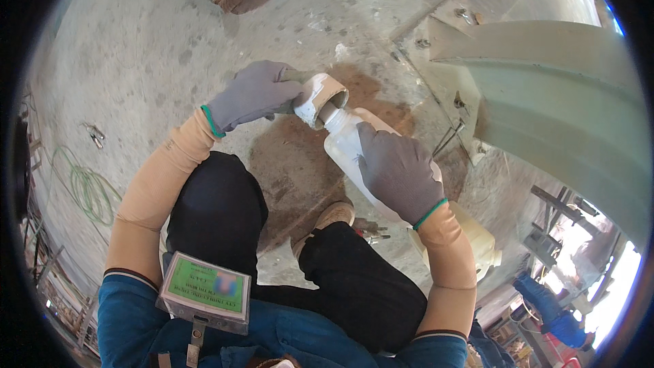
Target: The person mixes a white liquid in a small cup using a power drill with a mixing attachment. After mixing, the person applies the liquid to small wooden pieces using a brush.
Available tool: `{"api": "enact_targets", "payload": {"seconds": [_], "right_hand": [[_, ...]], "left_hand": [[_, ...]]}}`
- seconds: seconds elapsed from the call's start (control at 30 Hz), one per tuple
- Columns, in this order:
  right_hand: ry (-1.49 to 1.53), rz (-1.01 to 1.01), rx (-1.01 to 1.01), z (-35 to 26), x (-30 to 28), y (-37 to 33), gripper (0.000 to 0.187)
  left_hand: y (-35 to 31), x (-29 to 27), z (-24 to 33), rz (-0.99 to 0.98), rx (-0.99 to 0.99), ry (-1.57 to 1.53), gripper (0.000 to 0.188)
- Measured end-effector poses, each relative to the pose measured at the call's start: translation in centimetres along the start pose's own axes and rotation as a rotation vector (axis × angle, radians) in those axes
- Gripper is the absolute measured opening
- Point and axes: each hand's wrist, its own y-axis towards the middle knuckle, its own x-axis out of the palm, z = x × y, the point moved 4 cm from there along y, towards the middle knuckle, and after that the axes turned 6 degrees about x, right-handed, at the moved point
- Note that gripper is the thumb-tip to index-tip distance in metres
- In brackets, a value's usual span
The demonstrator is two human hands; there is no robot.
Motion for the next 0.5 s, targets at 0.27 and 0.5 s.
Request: {"api": "enact_targets", "payload": {"seconds": [0.27, 0.5], "right_hand": [[0.047, 0.118, -0.040, 1.6, -0.2, -1.5, 0.041], [0.051, 0.170, -0.058, 3.2, 0.1, -3.8, 0.042]], "left_hand": [[1.4, 1.5, 2.3, 0.046, 0.089, 0.173, 0.042], [1.8, 2.8, 4.9, 0.073, -0.014, -0.035, 0.036]]}}
